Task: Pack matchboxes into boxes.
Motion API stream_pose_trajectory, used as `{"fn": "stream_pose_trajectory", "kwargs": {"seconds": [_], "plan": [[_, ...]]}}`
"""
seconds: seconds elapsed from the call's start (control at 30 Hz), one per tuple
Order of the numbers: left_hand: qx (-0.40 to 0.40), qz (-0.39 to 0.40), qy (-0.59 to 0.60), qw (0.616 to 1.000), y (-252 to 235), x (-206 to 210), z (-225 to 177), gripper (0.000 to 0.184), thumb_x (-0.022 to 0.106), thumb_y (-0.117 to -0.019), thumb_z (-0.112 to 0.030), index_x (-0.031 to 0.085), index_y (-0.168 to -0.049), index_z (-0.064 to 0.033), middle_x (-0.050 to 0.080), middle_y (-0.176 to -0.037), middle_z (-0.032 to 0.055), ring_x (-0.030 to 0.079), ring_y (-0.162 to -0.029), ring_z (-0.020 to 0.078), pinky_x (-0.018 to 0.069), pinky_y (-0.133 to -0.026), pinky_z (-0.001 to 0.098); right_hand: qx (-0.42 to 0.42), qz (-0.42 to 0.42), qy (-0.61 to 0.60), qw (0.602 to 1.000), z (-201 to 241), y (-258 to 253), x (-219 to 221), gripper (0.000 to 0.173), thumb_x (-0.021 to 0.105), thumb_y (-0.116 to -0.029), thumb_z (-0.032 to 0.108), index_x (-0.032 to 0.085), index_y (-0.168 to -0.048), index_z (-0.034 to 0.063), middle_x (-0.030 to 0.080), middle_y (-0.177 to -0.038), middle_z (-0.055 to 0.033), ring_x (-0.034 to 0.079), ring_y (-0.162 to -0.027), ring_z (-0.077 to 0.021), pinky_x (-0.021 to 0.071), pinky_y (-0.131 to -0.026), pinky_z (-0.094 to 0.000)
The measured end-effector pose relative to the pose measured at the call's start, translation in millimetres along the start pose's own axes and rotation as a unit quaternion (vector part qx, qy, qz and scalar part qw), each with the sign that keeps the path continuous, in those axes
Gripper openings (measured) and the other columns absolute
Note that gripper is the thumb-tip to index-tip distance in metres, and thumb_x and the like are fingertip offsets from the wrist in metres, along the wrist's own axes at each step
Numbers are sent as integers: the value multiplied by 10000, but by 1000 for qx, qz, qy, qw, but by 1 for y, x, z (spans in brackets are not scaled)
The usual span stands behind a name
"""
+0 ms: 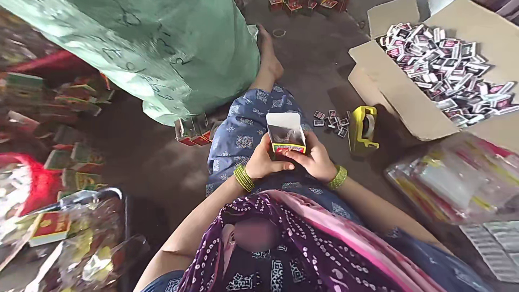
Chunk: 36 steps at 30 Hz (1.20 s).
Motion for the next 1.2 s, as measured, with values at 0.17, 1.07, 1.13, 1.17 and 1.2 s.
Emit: {"fn": "stream_pose_trajectory", "kwargs": {"seconds": [0.17, 1.07, 1.13, 1.17, 1.2], "plan": [[14, -55, -5, 998, -2, 1, 15, 782, 950, -667, -58, 521, -1310, 63, 740, -1138, 130, 724, -1069, 250, 597, -996, 456, -1, 77, 46, 996, -3, -5, -18, 773, 296, -1048, 654, 618, -1306, 1, 675, -1235, -95, 631, -1166, -118, 529, -1029, -358], [-89, -58, -164, 981, -7, -9, 23, 673, 933, -718, -236, 617, -1274, -24, 738, -1118, 57, 706, -1051, 109, 585, -984, 361, 102, -28, -102, 989, 37, -22, -69, 416, 617, -985, 105, 513, -1389, 117, 661, -1118, -96, 722, -911, -259, 656, -742, -454], [-94, -63, -163, 980, -6, -8, 22, 682, 930, -719, -243, 610, -1277, -18, 739, -1104, 63, 710, -1036, 112, 586, -976, 362, 40, 53, -97, 993, 61, -16, -45, 277, 628, -992, 90, 615, -1267, 56, 698, -1073, -92, 726, -902, -239, 653, -791, -456], [-95, -66, -165, 980, -5, -8, 21, 678, 924, -724, -251, 608, -1275, -13, 742, -1092, 65, 712, -1025, 108, 586, -971, 359, 16, 92, -93, 991, 68, -13, -32, 239, 603, -1011, 91, 618, -1245, 44, 703, -1068, -74, 723, -915, -204, 647, -824, -433], [-93, -69, -167, 979, -4, -8, 19, 658, 913, -731, -252, 611, -1262, -7, 741, -1072, 67, 712, -1006, 106, 586, -959, 354, 3, 122, -93, 988, 71, -12, -19, 226, 572, -1029, 95, 597, -1243, 27, 691, -1072, -70, 709, -937, -178, 634, -852, -413]]}}
Point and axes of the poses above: each hand's wrist, its own y-axis away from the middle knuckle, its own x-axis out of the palm, z = x × y, the point moved 1 cm from there along -y, towards the middle knuckle
